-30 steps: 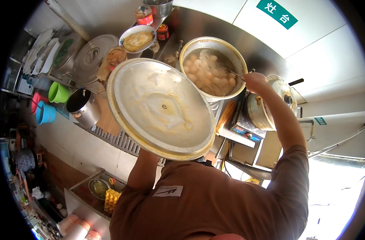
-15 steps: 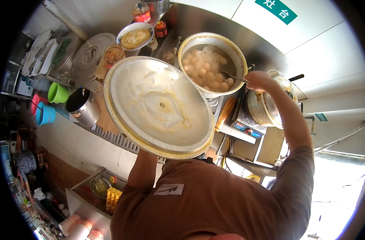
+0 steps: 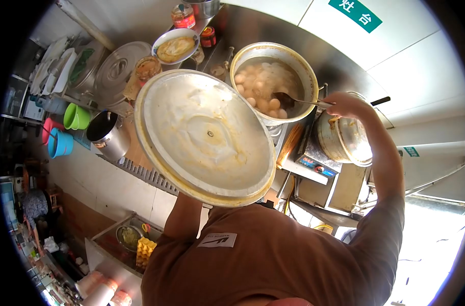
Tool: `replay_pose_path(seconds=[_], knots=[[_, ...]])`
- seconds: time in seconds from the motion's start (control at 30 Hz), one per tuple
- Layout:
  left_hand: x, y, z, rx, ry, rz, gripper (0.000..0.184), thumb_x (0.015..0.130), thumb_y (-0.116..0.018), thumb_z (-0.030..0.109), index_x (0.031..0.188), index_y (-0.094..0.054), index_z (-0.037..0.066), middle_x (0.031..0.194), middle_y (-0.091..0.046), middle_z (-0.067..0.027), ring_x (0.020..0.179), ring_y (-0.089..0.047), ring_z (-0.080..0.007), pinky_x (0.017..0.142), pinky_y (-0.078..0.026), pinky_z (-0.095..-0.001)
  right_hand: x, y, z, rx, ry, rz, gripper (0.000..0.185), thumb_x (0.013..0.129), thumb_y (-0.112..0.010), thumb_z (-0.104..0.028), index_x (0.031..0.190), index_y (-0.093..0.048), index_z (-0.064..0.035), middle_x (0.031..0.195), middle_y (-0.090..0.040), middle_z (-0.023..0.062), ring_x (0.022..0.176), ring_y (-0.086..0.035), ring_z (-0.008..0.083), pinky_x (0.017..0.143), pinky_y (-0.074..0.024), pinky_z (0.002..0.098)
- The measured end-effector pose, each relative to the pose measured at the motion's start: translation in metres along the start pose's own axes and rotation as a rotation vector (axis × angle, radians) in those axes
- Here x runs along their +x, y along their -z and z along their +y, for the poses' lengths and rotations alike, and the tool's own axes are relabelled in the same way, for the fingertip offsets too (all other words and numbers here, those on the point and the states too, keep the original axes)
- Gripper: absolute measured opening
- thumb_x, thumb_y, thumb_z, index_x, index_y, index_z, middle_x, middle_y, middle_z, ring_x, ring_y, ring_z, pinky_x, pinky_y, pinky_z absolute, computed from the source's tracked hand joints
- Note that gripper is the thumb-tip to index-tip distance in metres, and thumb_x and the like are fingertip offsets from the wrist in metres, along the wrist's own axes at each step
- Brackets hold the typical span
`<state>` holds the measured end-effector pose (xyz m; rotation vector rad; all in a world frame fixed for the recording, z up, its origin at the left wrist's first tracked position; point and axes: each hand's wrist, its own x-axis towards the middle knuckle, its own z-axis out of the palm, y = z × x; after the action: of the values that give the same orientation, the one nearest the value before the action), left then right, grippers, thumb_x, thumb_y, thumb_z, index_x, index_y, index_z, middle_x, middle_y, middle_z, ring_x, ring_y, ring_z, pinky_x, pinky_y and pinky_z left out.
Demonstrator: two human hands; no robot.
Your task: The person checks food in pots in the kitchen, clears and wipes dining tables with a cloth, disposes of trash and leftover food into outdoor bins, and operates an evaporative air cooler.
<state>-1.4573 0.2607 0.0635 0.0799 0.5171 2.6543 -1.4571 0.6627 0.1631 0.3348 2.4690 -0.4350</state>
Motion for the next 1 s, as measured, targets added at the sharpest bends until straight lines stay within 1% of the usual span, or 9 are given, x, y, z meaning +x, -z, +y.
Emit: replay_pose_path(seconds=[0.03, 0.07, 0.13, 0.17, 0.3, 0.4, 0.7, 0.8, 1.0], knots=[[0.001, 0.000, 0.000, 0.001, -0.003, -0.001, 0.058, 0.093, -0.049, 0.045, 0.136, -0.042, 0.007, 0.134, -0.048, -0.0132, 0.122, -0.047, -0.0295, 0.102, -0.039, -0.0491, -0.012, 0.011, -0.008, -0.051, -0.066, -0.038, 0.036, 0.080, -0.060, -0.015, 0.115, -0.063, -0.0076, 0.086, -0.066, 0.0100, 0.077, -0.062, 0.0182, 0.072, -0.0496, 0.0341], [0.001, 0.000, 0.000, 0.002, -0.005, 0.003, 0.058, 0.093, -0.049, 0.045, 0.136, -0.042, 0.007, 0.134, -0.048, -0.0132, 0.122, -0.047, -0.0295, 0.102, -0.039, -0.0491, -0.018, 0.010, -0.007, -0.053, -0.063, -0.040, 0.036, 0.080, -0.060, -0.015, 0.115, -0.063, -0.0076, 0.086, -0.066, 0.0100, 0.077, -0.062, 0.0182, 0.072, -0.0496, 0.0341], [0.001, 0.000, -0.001, -0.001, -0.007, 0.002, 0.057, 0.093, -0.049, 0.045, 0.136, -0.042, 0.007, 0.134, -0.048, -0.0132, 0.122, -0.047, -0.0294, 0.102, -0.040, -0.0490, -0.028, 0.010, -0.002, -0.012, 0.145, 0.263, 0.030, 0.080, -0.060, -0.013, 0.110, -0.065, -0.0069, 0.083, -0.066, 0.0098, 0.076, -0.062, 0.0210, 0.070, -0.0489, 0.0354], [0.001, 0.000, 0.000, -0.002, -0.008, 0.003, 0.057, 0.093, -0.049, 0.044, 0.136, -0.042, 0.007, 0.134, -0.048, -0.0132, 0.122, -0.047, -0.0294, 0.102, -0.040, -0.0489, -0.036, 0.014, -0.017, 0.046, 0.099, 0.262, 0.035, 0.082, -0.059, -0.014, 0.116, -0.063, -0.0119, 0.090, -0.067, 0.0122, 0.084, -0.064, 0.0237, 0.074, -0.0491, 0.0366], [0.000, -0.001, 0.001, 0.005, -0.011, 0.007, 0.057, 0.093, -0.049, 0.044, 0.136, -0.042, 0.007, 0.134, -0.048, -0.0132, 0.121, -0.047, -0.0293, 0.102, -0.040, -0.0487, -0.003, 0.002, -0.036, -0.133, 0.016, 0.386, 0.044, 0.085, -0.057, -0.018, 0.129, -0.055, -0.0232, 0.092, -0.066, 0.0162, 0.085, -0.065, 0.0287, 0.076, -0.0500, 0.0390], [-0.002, -0.001, 0.002, 0.010, -0.016, 0.011, 0.057, 0.093, -0.050, 0.044, 0.136, -0.042, 0.006, 0.134, -0.048, -0.0132, 0.121, -0.047, -0.0292, 0.102, -0.040, -0.0485, 0.042, -0.016, -0.041, -0.377, 0.058, 0.495, 0.041, 0.088, -0.054, -0.019, 0.129, -0.054, -0.0232, 0.092, -0.067, 0.0148, 0.087, -0.065, 0.0291, 0.075, -0.0505, 0.0406], [-0.006, 0.001, 0.005, 0.003, -0.053, 0.042, 0.056, 0.093, -0.050, 0.043, 0.135, -0.042, 0.006, 0.133, -0.049, -0.0132, 0.121, -0.048, -0.0289, 0.102, -0.040, -0.0480, 0.108, -0.026, -0.064, -0.524, 0.033, 0.403, 0.042, 0.092, -0.045, -0.012, 0.131, -0.053, -0.0235, 0.100, -0.068, 0.0127, 0.097, -0.065, 0.0282, 0.077, -0.0524, 0.0402], [-0.007, 0.001, 0.005, 0.005, -0.060, 0.046, 0.056, 0.093, -0.050, 0.043, 0.135, -0.042, 0.006, 0.133, -0.049, -0.0132, 0.121, -0.048, -0.0288, 0.101, -0.040, -0.0479, 0.123, -0.032, -0.059, -0.464, 0.035, 0.419, 0.038, 0.088, -0.053, -0.009, 0.125, -0.057, -0.0180, 0.101, -0.067, 0.0134, 0.098, -0.065, 0.0307, 0.079, -0.0525, 0.0430], [-0.004, 0.000, 0.003, 0.006, -0.059, 0.043, 0.056, 0.093, -0.050, 0.042, 0.135, -0.042, 0.006, 0.133, -0.049, -0.0132, 0.121, -0.048, -0.0286, 0.101, -0.040, -0.0475, 0.125, -0.032, -0.053, -0.492, 0.103, 0.362, 0.032, 0.088, -0.055, -0.012, 0.118, -0.060, -0.0160, 0.097, -0.068, 0.0150, 0.093, -0.066, 0.0326, 0.077, -0.0526, 0.0428]])
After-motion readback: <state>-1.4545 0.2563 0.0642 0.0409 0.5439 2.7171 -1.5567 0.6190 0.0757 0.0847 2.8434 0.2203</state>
